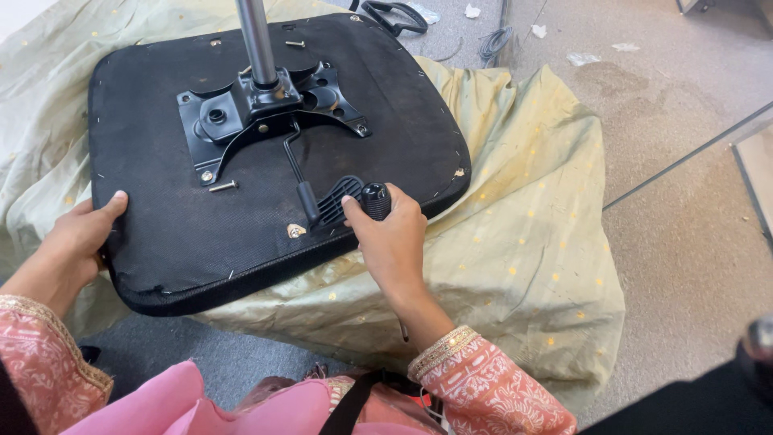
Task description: The person assembles an office chair seat, aligning the metal mounting plate on the underside of the seat cushion and driving screws into it with a screwdriver, picking up screws one at a time and tightening them by hand.
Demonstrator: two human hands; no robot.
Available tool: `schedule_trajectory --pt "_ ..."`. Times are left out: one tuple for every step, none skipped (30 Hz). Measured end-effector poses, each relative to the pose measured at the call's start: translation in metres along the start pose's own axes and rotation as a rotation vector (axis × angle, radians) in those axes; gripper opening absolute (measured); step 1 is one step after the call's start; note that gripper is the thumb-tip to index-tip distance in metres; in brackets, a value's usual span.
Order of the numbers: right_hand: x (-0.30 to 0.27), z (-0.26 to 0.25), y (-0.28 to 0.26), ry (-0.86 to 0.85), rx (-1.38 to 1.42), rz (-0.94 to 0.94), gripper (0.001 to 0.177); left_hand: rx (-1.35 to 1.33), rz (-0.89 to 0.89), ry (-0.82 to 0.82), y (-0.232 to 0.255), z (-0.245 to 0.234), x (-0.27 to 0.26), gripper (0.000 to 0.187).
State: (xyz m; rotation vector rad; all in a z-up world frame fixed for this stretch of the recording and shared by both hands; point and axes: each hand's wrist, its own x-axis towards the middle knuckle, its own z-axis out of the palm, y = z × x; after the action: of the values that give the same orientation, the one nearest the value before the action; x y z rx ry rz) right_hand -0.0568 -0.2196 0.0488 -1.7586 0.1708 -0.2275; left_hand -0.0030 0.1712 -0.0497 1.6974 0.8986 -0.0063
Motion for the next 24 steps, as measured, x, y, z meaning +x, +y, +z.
schedule_trajectory --pt "0.001 -0.003 0.0 -0.01 -0.006 -0.006 0.02 0.008 0.025 0.018 0.002 0.003 -0.003 0.052" --pt "0.002 -0.007 -0.001 -0.019 -0.011 -0.013 0.02 0.015 0.05 0.036 0.005 0.005 -0.006 0.053" --pt "0.003 -0.009 -0.001 -0.003 0.007 -0.015 0.021 0.204 0.213 0.187 0.006 0.008 -0.011 0.054" --pt "0.005 -0.012 -0.001 0.014 0.025 -0.016 0.022 0.393 0.378 0.337 0.006 0.013 -0.017 0.056" --pt "0.006 -0.015 -0.001 0.031 0.043 -0.019 0.023 0.581 0.544 0.484 0.008 0.019 -0.024 0.059" --pt "0.007 -0.019 -0.002 0.051 0.046 -0.009 0.023 0.562 0.727 0.469 0.01 0.027 -0.031 0.053" --pt "0.008 -0.022 -0.003 0.072 0.051 0.002 0.023 0.541 0.911 0.449 0.013 0.036 -0.038 0.047" --pt "0.009 -0.026 -0.004 0.094 0.056 0.012 0.023 0.516 1.095 0.425 0.016 0.044 -0.046 0.042" --pt "0.01 -0.03 -0.004 0.118 0.041 0.021 0.022 0.559 1.128 0.348 0.019 0.053 -0.055 0.034" --pt "0.012 -0.034 -0.005 0.142 0.025 0.03 0.021 0.603 1.16 0.27 0.02 0.064 -0.063 0.026" --pt "0.012 -0.037 -0.006 0.163 0.008 0.039 0.02 0.626 1.172 0.203 0.021 0.073 -0.071 0.025" --pt "0.012 -0.041 -0.006 0.176 0.011 0.048 0.021 0.648 1.182 0.136 0.022 0.08 -0.078 0.023" --pt "0.012 -0.045 -0.007 0.193 0.015 0.058 0.021 0.685 1.209 0.124 0.024 0.085 -0.083 0.023" --pt "0.012 -0.049 -0.007 0.209 0.018 0.068 0.021 0.722 1.236 0.111 0.026 0.09 -0.087 0.023" --pt "0.012 -0.053 -0.008 0.219 0.037 0.084 0.021 0.759 1.262 0.099 0.028 0.093 -0.09 0.023" --pt "0.012 -0.057 -0.008 0.23 0.056 0.1 0.021 0.768 1.252 0.091 0.029 0.095 -0.092 0.024" --pt "0.012 -0.06 -0.008 0.239 0.075 0.116 0.021 0.776 1.242 0.083 0.031 0.097 -0.093 0.025" --pt "0.012 -0.063 -0.008 0.242 0.085 0.116 0.021 0.784 1.233 0.076 0.031 0.098 -0.094 0.026" --pt "0.013 -0.066 -0.008 0.245 0.095 0.116 0.021 0.784 1.226 0.083 0.031 0.1 -0.094 0.024" --pt "0.014 -0.068 -0.008 0.248 0.106 0.115 0.021 0.784 1.219 0.089 0.031 0.102 -0.094 0.023" --pt "0.014 -0.069 -0.007 0.244 0.117 0.108 0.02 0.784 1.212 0.098 0.03 0.103 -0.094 0.022" --pt "0.015 -0.071 -0.007 0.241 0.127 0.1 0.02 0.773 1.188 0.091 0.029 0.104 -0.094 0.021" --pt "0.016 -0.072 -0.007 0.236 0.139 0.092 0.02 0.762 1.163 0.085 0.027 0.105 -0.095 0.021" --pt "0.017 -0.073 -0.006 0.237 0.143 0.098 0.019 0.751 1.139 0.079 0.026 0.105 -0.095 0.021"
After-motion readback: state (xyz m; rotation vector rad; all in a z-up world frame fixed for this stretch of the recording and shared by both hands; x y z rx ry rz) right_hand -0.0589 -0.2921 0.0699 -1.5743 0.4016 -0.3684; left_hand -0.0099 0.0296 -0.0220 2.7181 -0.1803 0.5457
